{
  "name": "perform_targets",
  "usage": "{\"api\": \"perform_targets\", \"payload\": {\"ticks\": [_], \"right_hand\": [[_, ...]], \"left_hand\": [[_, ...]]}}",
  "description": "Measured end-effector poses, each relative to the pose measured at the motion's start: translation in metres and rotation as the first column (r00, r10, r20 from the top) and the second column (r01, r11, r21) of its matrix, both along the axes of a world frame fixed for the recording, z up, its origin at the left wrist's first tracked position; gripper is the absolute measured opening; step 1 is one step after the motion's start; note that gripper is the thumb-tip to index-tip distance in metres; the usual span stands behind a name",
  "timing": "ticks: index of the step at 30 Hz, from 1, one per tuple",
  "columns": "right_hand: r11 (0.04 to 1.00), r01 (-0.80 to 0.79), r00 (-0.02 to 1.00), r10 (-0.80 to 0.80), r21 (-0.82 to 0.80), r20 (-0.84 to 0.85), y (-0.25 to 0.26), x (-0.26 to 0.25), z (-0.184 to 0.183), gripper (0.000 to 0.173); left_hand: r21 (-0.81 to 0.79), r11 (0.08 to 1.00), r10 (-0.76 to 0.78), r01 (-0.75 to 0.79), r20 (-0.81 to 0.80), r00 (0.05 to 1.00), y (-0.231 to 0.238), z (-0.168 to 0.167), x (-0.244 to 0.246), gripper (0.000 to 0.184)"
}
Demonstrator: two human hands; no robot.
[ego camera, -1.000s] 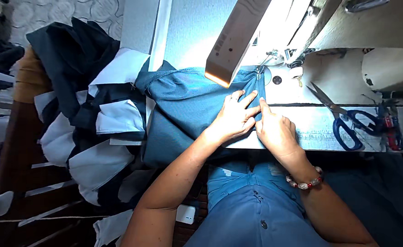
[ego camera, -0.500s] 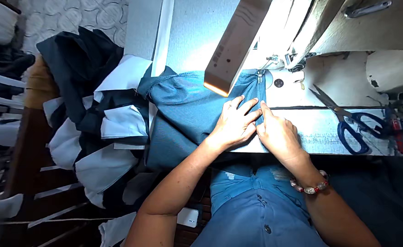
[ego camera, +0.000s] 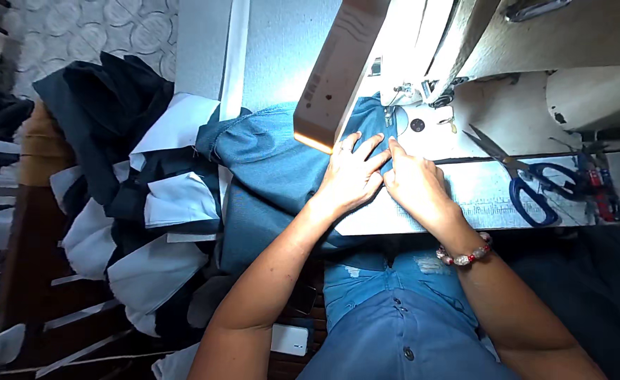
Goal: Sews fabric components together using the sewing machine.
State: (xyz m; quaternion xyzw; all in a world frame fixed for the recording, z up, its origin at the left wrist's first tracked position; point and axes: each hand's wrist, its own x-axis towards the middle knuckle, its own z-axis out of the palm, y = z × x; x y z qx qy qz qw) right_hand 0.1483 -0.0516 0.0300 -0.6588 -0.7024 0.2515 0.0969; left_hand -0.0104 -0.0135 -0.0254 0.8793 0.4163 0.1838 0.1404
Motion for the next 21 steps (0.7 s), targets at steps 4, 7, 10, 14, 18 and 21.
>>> {"api": "perform_targets", "payload": {"ticks": [4, 7, 10, 14, 18, 21], "right_hand": [[0.998, 0.002, 1.0, 0.0, 0.069, -0.03, 0.004, 0.0, 0.0, 0.053], [1.0, 0.025, 0.998, -0.024, 0.018, -0.053, -0.001, 0.002, 0.015, 0.05], [0.999, 0.043, 0.996, -0.042, 0.009, -0.081, 0.0, 0.004, 0.017, 0.047], [0.996, 0.002, 0.983, 0.014, 0.089, -0.184, -0.004, 0.017, 0.0, 0.049], [0.957, 0.011, 0.981, 0.046, 0.291, -0.19, -0.007, 0.034, -0.022, 0.046], [0.938, 0.046, 0.997, -0.02, 0.343, -0.077, -0.012, 0.043, -0.038, 0.046]], "left_hand": [[0.003, 1.0, 0.017, -0.017, 0.001, 1.0, 0.009, 0.002, 0.002, 0.046], [0.022, 0.999, 0.029, -0.029, -0.023, 0.999, 0.017, 0.001, 0.001, 0.046], [0.025, 1.0, 0.017, -0.016, -0.013, 1.0, 0.025, 0.0, -0.001, 0.047], [-0.003, 1.0, -0.006, 0.006, 0.017, 1.0, 0.024, 0.0, -0.001, 0.047], [-0.065, 0.996, 0.041, -0.054, -0.188, 0.981, -0.008, 0.024, -0.012, 0.06], [-0.002, 0.98, 0.19, -0.197, -0.24, 0.952, -0.031, 0.031, -0.04, 0.05]]}}
